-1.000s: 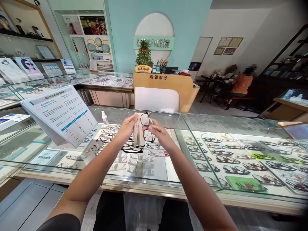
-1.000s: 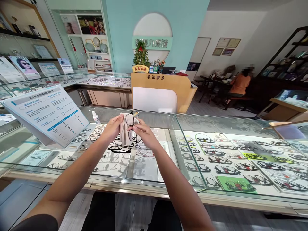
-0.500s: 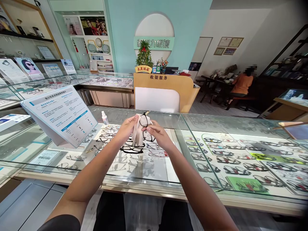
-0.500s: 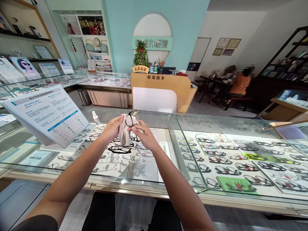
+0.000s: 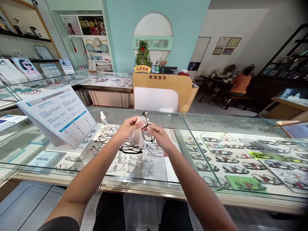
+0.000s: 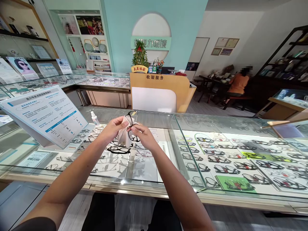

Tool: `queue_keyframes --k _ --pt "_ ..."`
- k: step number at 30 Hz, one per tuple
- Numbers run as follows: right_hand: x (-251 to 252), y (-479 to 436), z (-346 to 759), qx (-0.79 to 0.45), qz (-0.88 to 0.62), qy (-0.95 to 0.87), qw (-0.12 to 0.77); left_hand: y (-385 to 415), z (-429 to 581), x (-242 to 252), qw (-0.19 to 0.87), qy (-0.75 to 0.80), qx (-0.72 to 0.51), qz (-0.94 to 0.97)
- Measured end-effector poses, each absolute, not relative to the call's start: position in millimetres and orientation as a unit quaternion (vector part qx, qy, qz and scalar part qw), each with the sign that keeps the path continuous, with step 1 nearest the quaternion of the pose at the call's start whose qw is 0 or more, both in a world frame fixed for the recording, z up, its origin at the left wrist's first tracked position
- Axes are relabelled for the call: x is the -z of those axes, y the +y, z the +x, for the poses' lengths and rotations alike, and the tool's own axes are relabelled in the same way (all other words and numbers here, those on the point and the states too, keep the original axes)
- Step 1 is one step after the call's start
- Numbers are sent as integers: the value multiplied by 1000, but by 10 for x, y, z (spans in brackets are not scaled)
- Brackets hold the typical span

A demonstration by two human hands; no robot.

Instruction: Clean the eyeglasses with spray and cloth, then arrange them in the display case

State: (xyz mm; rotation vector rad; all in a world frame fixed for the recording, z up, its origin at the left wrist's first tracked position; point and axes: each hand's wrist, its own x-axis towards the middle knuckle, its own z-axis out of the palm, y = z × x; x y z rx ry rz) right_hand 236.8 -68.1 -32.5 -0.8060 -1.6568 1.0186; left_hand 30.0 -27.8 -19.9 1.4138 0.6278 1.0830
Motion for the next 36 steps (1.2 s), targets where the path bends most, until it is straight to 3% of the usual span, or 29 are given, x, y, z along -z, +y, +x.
queue_keyframes --k 16,29,36 --pt "374 -655 2339 -406 -356 -699 469 -389 399 138 625 253 -478 564" --pt "367 -714 2259 -396 -344 -723 450 -504 553 226 498 294 -603 549" --pt "372 -686 2269 -413 -345 -698 473 -364 442 233 519 277 -560 583"
